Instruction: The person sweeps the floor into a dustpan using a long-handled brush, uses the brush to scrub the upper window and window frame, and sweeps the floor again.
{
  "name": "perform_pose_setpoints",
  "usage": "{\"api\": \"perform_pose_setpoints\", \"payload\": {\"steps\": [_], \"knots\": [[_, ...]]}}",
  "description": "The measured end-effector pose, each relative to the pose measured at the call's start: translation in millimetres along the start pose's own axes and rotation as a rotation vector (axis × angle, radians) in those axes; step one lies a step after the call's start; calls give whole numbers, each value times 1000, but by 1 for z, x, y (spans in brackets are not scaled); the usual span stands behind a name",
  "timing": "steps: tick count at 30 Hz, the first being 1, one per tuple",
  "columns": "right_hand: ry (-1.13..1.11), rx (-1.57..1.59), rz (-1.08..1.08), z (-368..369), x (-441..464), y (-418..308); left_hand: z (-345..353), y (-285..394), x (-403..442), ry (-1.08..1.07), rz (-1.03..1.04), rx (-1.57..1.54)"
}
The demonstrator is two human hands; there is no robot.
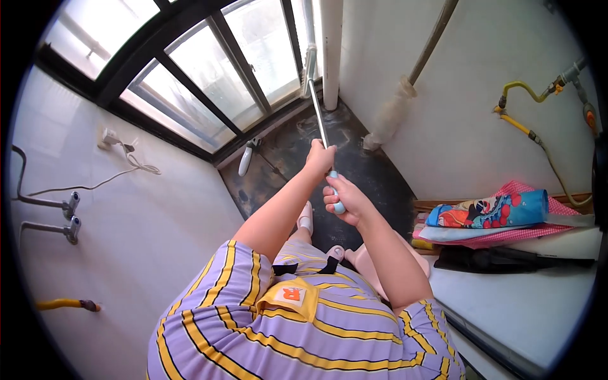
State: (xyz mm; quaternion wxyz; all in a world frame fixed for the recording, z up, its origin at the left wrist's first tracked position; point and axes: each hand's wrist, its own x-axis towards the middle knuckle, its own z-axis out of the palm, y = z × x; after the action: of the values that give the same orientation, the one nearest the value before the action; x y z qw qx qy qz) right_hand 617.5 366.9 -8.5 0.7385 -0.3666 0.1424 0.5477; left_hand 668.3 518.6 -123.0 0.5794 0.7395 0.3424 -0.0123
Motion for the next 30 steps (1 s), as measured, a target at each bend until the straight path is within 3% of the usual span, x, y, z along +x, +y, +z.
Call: {"api": "perform_pose_setpoints", "payload": {"steps": [10, 14, 16, 21, 24, 30], "knots": [[40, -282, -228, 32, -33, 11, -26, 75, -60, -14, 305, -199], [105, -378, -314, 32, -31, 11, -49, 84, -49, -195, 244, -211], [141, -381, -302, 32, -38, 1, -80, 64, -24, -178, 208, -109], [118, -337, -212, 14, -25, 1, -124, -7, 14, 107, 229, 264], [145, -349, -99, -4, -15, 9, -138, -23, 3, 102, 111, 251], [185, -287, -9, -43, -5, 28, -158, -63, -8, 169, 111, 408]]}}
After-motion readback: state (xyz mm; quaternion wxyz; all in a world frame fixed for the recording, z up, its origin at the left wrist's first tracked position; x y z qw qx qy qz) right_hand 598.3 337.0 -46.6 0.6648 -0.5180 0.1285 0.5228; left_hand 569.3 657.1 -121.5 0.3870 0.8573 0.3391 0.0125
